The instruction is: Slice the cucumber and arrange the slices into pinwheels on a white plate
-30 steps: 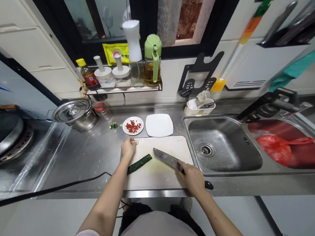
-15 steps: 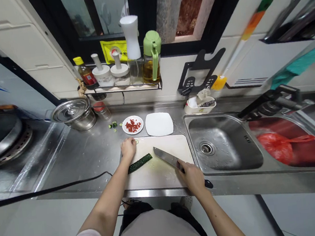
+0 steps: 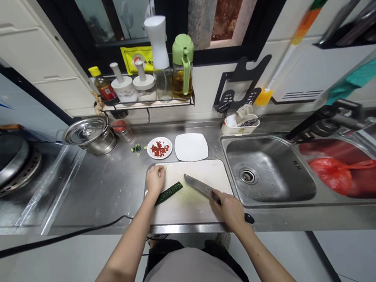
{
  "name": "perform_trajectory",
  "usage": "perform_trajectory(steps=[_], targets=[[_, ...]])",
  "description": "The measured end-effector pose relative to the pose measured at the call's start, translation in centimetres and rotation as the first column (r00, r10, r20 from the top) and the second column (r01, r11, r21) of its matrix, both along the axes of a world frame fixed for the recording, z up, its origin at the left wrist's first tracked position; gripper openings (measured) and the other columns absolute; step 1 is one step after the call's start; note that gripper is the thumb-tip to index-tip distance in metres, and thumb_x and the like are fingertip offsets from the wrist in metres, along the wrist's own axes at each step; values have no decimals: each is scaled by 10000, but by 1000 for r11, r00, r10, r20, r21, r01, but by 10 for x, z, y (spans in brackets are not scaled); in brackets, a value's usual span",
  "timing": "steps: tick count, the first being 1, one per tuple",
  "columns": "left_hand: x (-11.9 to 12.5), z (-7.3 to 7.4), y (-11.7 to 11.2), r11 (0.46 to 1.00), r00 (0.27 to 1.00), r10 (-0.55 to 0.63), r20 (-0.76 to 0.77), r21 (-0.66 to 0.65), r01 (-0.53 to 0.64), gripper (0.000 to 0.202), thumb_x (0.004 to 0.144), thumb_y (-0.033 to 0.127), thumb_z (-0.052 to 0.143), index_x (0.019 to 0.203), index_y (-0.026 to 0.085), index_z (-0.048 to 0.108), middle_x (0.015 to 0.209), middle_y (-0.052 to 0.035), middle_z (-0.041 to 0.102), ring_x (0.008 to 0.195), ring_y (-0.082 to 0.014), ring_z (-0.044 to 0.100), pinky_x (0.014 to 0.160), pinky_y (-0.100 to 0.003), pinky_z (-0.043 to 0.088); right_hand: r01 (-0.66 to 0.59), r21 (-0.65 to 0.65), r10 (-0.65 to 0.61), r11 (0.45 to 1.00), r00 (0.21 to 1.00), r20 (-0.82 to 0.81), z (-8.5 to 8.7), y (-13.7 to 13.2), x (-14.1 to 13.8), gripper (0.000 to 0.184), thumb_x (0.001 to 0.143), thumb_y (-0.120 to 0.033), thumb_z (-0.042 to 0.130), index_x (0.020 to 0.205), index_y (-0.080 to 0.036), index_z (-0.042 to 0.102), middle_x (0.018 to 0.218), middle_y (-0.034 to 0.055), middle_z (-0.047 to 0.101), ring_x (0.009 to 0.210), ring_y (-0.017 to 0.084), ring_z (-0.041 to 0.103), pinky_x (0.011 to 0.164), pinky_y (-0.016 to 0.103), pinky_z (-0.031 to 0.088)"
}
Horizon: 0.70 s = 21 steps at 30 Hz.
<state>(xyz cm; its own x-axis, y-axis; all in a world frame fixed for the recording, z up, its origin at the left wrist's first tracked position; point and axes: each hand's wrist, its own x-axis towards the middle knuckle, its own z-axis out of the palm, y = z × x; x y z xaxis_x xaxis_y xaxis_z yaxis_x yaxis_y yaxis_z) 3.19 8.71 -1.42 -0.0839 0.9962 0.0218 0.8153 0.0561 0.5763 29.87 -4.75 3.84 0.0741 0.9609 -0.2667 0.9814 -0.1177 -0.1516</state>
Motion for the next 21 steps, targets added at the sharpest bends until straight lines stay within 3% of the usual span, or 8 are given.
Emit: perform_trajectory(steps=[3,8,11,15,21], targets=[[6,2,-21,991,990,-133,48,-6,133,203,866,290,530,945,208,699,942,-62,681,874,-192,596,829,-303,439,15,-14,-15,1000,1000,-6,1,1,-1,373,903,-315,485,1252,-243,595,1024,62,719,933,205,653,774,264,413],[11,3,-46,975,978,-205,43,-74,208,230,884,329,528,963,208,707,916,-64,687,869,-193,609,817,-310,443,15,-18,-15,1000,1000,-18,4,3,-3,355,910,-317,473,1235,-255,601,987,59,721,917,198,654,746,255,397],[11,3,-52,968,969,-241,61,-59,244,243,888,345,533,981,208,710,943,-66,690,863,-189,615,815,-314,453,23,-54,-25,998,999,-22,5,3,-7,341,938,-323,427,1234,-277,591,991,52,721,904,199,662,709,259,381],[12,-2,-58,926,922,-378,84,41,376,239,901,322,531,1018,233,720,976,-58,689,933,-182,611,853,-309,461,-12,-137,7,991,999,-38,9,5,-16,347,985,-316,321,1202,-246,582,959,67,723,881,204,670,663,266,357],[13,-9,-62,887,890,-456,7,89,454,259,923,305,513,1060,261,728,1031,-61,690,978,-182,587,903,-327,466,-107,-232,92,967,993,-77,14,12,-34,290,988,-297,326,1099,-190,572,906,87,705,838,200,659,665,261,359]])
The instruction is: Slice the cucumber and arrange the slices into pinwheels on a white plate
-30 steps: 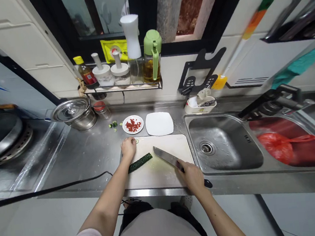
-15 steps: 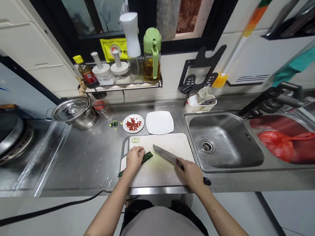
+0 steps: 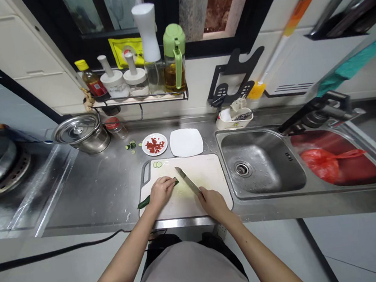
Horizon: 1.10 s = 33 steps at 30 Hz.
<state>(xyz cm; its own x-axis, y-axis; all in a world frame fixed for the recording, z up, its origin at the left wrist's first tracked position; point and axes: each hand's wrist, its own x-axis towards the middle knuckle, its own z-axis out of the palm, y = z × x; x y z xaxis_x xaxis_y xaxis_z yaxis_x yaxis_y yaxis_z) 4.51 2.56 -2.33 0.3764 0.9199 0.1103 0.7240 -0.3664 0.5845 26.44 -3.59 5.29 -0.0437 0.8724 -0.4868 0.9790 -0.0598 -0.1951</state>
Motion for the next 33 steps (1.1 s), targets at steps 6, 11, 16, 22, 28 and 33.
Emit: perform_trajectory(steps=[6,11,16,22,28,33], targets=[[-2,-5,3,998,999,-46,-5,38,46,291,943,311,478,1105,266,714,1046,-64,679,975,-178,584,905,-323,469,-33,16,34,999,999,-38,1,5,-12,276,973,-245,325,1123,-180,547,906,88,700,853,203,655,655,262,350],[-2,-8,2,997,998,-56,0,48,56,287,944,321,477,1090,274,719,1027,-65,677,970,-180,585,896,-322,469,-51,17,52,999,997,-50,-1,6,-17,272,974,-240,317,1130,-173,529,904,92,695,859,201,656,662,264,358],[0,-6,0,996,998,-55,2,65,55,284,943,317,479,1084,273,721,1022,-69,678,962,-184,586,887,-325,474,-63,31,64,998,997,-34,-2,6,-20,263,971,-228,323,1117,-174,536,919,95,694,876,211,659,683,272,378],[-1,-8,0,989,998,-67,10,130,65,272,941,295,486,1067,251,723,1003,-67,684,948,-183,592,860,-322,484,-71,0,71,997,997,-30,-3,7,-21,281,970,-232,314,1121,-165,541,915,102,695,887,223,662,684,282,393],[-1,-12,2,972,996,-83,30,224,75,242,934,272,509,1029,232,728,968,-61,693,903,-173,599,817,-317,495,-79,-11,78,997,996,-37,-6,10,-22,281,972,-230,315,1129,-158,537,940,114,697,882,229,666,683,283,400],[-2,-13,4,969,996,-89,27,232,81,233,929,268,518,1025,236,728,978,-60,693,892,-169,600,804,-314,496,-84,-8,83,996,996,-37,-8,13,-26,271,972,-226,322,1115,-150,539,946,121,694,884,232,665,694,291,413]])
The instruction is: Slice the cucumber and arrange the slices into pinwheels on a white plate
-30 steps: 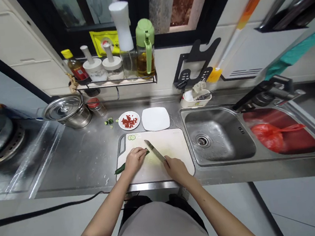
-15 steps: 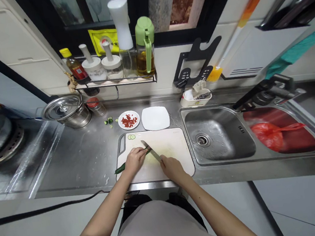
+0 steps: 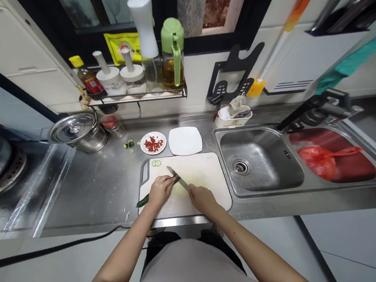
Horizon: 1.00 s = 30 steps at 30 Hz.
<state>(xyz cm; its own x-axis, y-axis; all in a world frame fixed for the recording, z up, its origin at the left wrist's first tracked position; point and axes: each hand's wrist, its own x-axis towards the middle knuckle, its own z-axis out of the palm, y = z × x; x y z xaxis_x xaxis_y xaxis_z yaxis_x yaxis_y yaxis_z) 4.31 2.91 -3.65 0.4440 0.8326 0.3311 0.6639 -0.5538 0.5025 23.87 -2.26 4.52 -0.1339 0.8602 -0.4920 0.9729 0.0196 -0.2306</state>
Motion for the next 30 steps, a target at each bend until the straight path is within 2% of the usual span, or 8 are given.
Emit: perform_trajectory(steps=[9,17,22,30], targets=[[1,4,2,1000,1000,-4,3,-14,4,246,940,288,503,1010,224,730,968,-62,700,866,-164,604,795,-314,493,-17,52,16,999,1000,14,-4,7,-7,267,970,-195,313,1110,-150,536,945,127,696,903,230,665,726,296,446],[0,1,0,1000,1000,-4,11,-3,4,232,929,276,522,1035,232,724,988,-61,699,890,-169,604,814,-327,498,-7,94,6,996,1000,10,-12,18,-21,261,957,-160,330,1116,-150,537,899,114,699,867,218,674,714,277,460],[0,1,-1,1000,1000,-9,24,8,8,233,930,279,521,1034,230,724,992,-63,698,898,-171,605,822,-329,502,1,99,-2,995,1000,11,-13,15,-23,280,964,-160,307,1112,-134,544,876,130,694,872,225,677,703,277,458],[1,1,-1,1000,1000,-2,26,-10,3,234,935,287,518,1030,234,725,976,-61,698,918,-171,607,811,-316,497,11,-56,-9,998,999,40,-2,-10,-6,281,952,-154,322,1146,-150,525,949,142,693,907,242,674,709,307,458]])
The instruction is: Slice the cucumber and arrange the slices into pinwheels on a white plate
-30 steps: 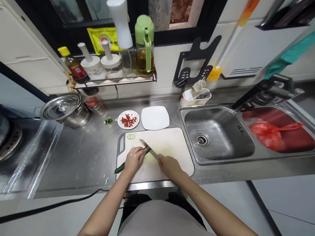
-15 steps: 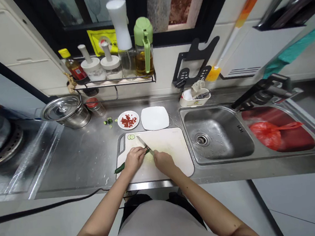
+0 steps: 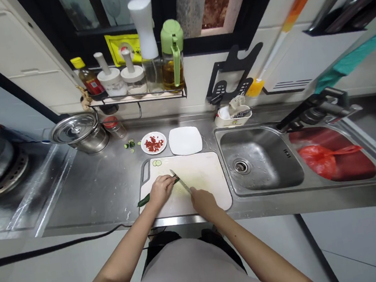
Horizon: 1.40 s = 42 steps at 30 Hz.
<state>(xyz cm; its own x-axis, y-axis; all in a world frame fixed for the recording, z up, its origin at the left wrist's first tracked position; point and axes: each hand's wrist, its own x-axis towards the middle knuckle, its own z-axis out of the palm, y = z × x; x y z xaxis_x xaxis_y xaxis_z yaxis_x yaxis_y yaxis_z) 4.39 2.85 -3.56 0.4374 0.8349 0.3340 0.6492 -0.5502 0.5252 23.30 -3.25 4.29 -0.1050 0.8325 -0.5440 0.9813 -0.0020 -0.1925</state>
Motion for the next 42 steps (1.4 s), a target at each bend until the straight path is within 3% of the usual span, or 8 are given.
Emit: perform_trajectory(steps=[18,28,38,42], targets=[[1,2,-2,1000,1000,3,-3,-8,-3,242,937,283,510,1030,227,727,987,-65,701,916,-172,605,831,-331,496,-7,81,7,997,1000,5,-5,14,-17,284,935,-101,314,1086,-139,552,963,153,688,939,220,672,771,314,497],[1,4,-1,1000,1000,13,0,-22,-13,238,936,278,514,1006,225,735,973,-64,705,914,-172,606,817,-329,502,-1,34,0,999,1000,25,-7,-1,-3,264,948,-136,327,1096,-139,545,945,144,690,941,235,673,742,312,471],[1,4,-2,999,1000,23,0,-26,-23,217,924,259,531,1000,231,734,978,-58,703,918,-175,603,815,-327,500,4,24,-4,1000,1000,6,-6,21,-15,272,944,-126,324,1105,-149,543,995,141,691,953,226,672,746,305,462],[1,2,0,999,1000,25,8,-36,-25,213,919,250,537,1002,226,731,978,-57,705,931,-177,601,822,-326,499,5,8,-6,1000,1000,13,-5,16,-12,276,942,-124,327,1106,-140,549,982,145,690,953,229,671,743,305,459]])
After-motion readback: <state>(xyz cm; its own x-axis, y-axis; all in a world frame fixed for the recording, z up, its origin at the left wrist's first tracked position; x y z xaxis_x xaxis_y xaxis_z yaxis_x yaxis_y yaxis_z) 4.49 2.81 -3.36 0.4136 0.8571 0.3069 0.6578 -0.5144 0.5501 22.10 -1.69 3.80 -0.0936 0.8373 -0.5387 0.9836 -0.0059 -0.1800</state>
